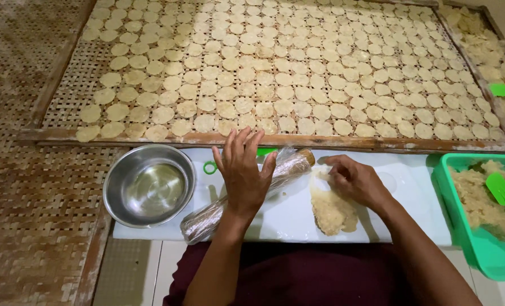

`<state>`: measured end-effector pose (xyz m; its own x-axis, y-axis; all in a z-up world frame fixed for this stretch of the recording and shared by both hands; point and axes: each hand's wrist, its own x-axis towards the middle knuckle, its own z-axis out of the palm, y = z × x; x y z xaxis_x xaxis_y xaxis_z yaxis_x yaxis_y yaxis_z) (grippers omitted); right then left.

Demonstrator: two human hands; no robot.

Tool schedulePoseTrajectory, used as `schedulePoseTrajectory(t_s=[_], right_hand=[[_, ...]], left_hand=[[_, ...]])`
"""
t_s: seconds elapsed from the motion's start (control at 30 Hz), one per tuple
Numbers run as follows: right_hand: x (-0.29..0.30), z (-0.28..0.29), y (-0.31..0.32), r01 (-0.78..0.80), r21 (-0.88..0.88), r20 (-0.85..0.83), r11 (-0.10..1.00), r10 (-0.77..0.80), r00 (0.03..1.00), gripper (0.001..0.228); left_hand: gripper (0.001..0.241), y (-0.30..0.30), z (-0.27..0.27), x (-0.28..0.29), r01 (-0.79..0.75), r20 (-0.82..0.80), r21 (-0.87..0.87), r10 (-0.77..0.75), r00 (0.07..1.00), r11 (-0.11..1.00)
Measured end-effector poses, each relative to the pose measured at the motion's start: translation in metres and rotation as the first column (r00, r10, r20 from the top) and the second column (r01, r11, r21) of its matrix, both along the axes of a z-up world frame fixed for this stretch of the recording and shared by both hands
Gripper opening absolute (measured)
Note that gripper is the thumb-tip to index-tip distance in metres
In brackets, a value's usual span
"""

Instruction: Preparing and laying out small dough rounds on a drying tray.

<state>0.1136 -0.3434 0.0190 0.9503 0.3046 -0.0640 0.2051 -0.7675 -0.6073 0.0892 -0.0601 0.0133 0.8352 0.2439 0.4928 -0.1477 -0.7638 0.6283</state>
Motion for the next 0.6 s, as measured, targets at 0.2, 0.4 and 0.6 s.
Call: schedulePoseTrajectory(t_s=[0.2, 0.4, 0.6], right_hand=[[0.014, 0.006, -0.006, 0.141, 0.113, -0.163, 0.984, -0.122, 0.979, 0.046], [0.015, 0.036, -0.007, 0.180, 0.373, -0.269, 0.910, -0.079, 0.960, 0.047], [0.020, 0.059, -0.021, 0.180, 0.357, -0.261, 0.916, -0.087, 0.961, 0.048]], left_hand=[[0.050, -0.002, 0.004, -0.003, 0.023, -0.008, -0.036, -0.024, 1.000, 0.999], [0.051, -0.011, 0.004, -0.003, 0.029, 0.002, -0.053, -0.029, 1.000, 0.998], [0.042, -0.023, 0.008, -0.016, 0.048, 0.042, -0.082, -0.044, 0.998, 0.995]])
